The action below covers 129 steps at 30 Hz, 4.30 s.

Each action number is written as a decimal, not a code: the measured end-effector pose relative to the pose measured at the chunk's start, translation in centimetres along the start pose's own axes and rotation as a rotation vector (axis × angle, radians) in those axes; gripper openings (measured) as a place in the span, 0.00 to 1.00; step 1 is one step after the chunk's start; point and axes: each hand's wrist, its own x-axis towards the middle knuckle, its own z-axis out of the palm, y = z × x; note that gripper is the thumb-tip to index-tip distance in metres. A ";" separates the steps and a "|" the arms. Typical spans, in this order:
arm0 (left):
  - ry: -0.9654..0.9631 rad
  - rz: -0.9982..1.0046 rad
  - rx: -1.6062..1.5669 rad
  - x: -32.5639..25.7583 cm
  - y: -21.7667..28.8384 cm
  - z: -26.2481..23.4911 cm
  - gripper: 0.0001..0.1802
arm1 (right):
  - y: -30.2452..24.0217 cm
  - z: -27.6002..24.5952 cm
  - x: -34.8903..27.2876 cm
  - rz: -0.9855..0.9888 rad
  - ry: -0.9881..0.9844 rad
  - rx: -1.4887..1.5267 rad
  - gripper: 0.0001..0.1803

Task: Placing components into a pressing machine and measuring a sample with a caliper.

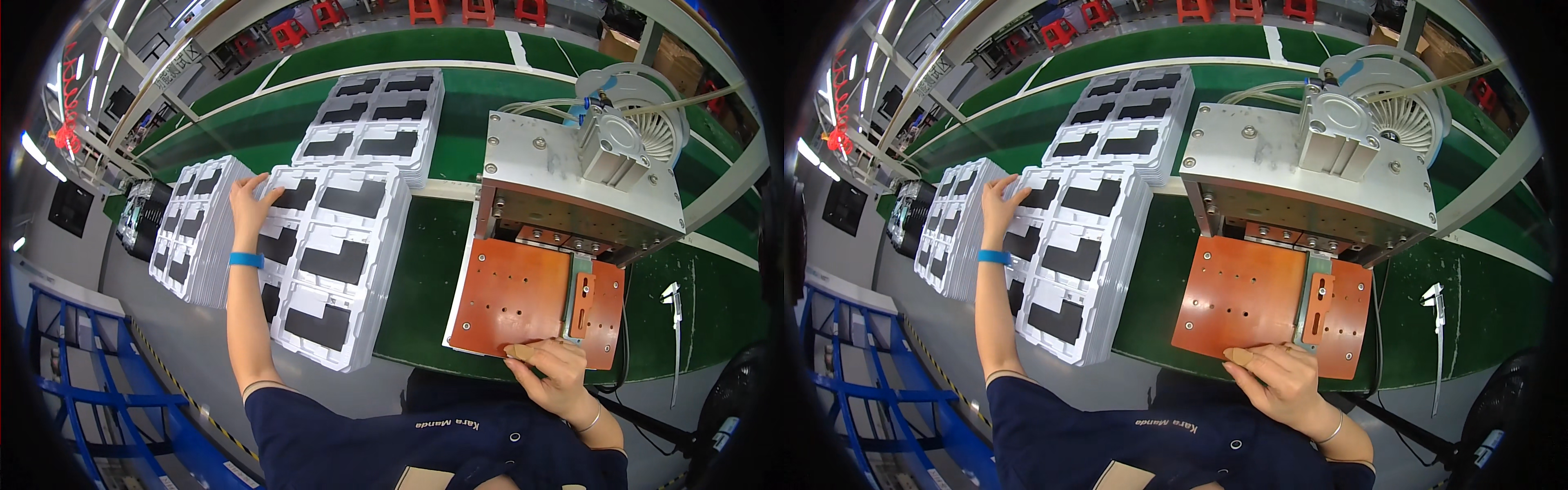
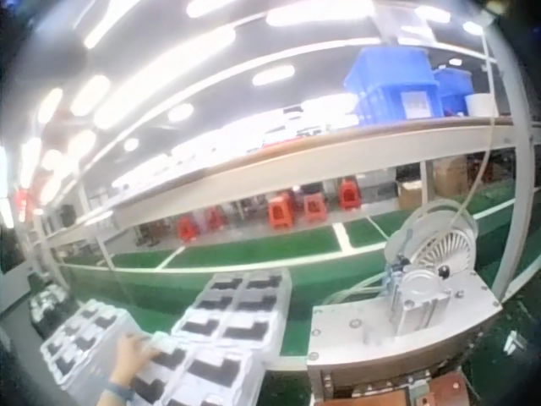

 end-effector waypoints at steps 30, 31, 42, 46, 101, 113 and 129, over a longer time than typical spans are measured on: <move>-0.411 0.265 -0.610 -13.9 33.1 -10.3 0.24 | 2.8 -6.5 -1.3 0.169 0.244 -0.233 0.13; -0.447 0.244 -0.653 -14.4 34.3 -9.6 0.24 | 2.6 -6.3 -0.5 0.136 0.165 -0.235 0.14; -0.568 0.591 -0.825 -16.3 33.6 -7.5 0.22 | 3.3 -4.2 2.4 0.104 -0.184 -0.254 0.12; -0.545 0.606 -0.823 -16.9 33.4 -7.3 0.20 | 3.0 -3.4 2.8 0.046 -0.213 -0.360 0.13; -0.602 0.493 -0.767 -12.0 37.7 -4.1 0.23 | 4.5 -7.1 1.5 0.168 -0.384 -0.281 0.28; -0.680 0.509 -0.785 -10.9 37.3 -4.0 0.21 | 4.5 -6.9 1.6 0.166 -0.412 -0.349 0.27; -0.688 0.456 -0.793 -11.4 37.2 -4.0 0.23 | 4.3 -6.8 1.7 0.161 -0.421 -0.375 0.24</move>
